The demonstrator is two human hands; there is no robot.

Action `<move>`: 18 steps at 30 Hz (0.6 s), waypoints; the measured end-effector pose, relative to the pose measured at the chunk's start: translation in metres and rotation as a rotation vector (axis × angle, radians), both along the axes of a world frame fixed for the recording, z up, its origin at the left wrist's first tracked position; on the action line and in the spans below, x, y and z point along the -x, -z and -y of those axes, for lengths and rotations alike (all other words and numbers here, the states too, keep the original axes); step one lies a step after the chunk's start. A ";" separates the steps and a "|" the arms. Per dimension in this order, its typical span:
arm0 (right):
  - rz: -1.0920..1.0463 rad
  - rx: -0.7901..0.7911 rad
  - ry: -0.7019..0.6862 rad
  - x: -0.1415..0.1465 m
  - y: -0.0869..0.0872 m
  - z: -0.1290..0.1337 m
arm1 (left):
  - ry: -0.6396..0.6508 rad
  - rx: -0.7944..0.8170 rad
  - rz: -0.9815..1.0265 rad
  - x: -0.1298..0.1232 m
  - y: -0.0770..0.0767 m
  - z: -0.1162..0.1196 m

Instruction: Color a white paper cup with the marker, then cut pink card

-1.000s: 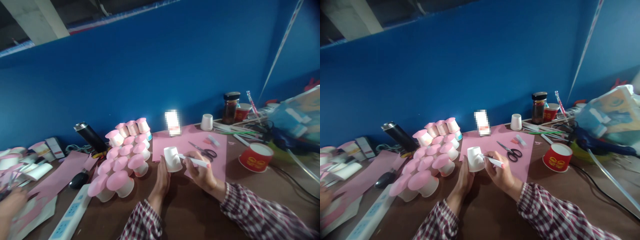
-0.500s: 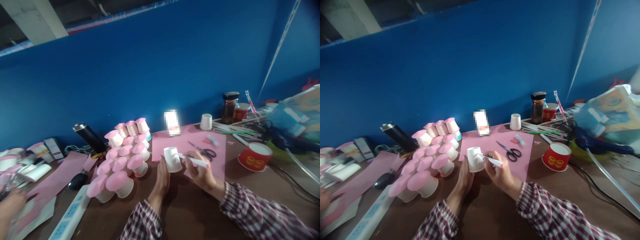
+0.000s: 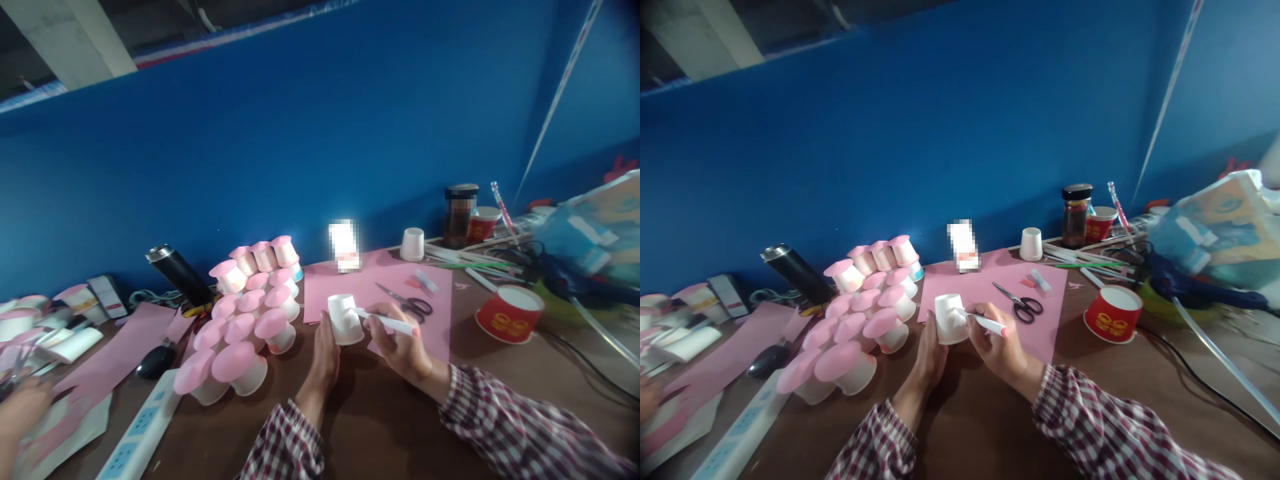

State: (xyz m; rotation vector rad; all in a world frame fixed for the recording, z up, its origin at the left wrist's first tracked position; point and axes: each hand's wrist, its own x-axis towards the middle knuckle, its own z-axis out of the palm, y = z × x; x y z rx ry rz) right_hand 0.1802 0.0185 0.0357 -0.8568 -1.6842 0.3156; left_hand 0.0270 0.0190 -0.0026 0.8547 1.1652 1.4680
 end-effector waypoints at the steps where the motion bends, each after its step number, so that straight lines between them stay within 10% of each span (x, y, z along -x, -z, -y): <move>1: 0.001 0.001 -0.005 0.000 0.000 0.000 | -0.007 0.009 -0.003 0.000 0.000 0.000; 18: 0.004 0.002 0.001 0.001 -0.003 0.000 | 0.041 0.031 0.063 -0.006 -0.014 0.004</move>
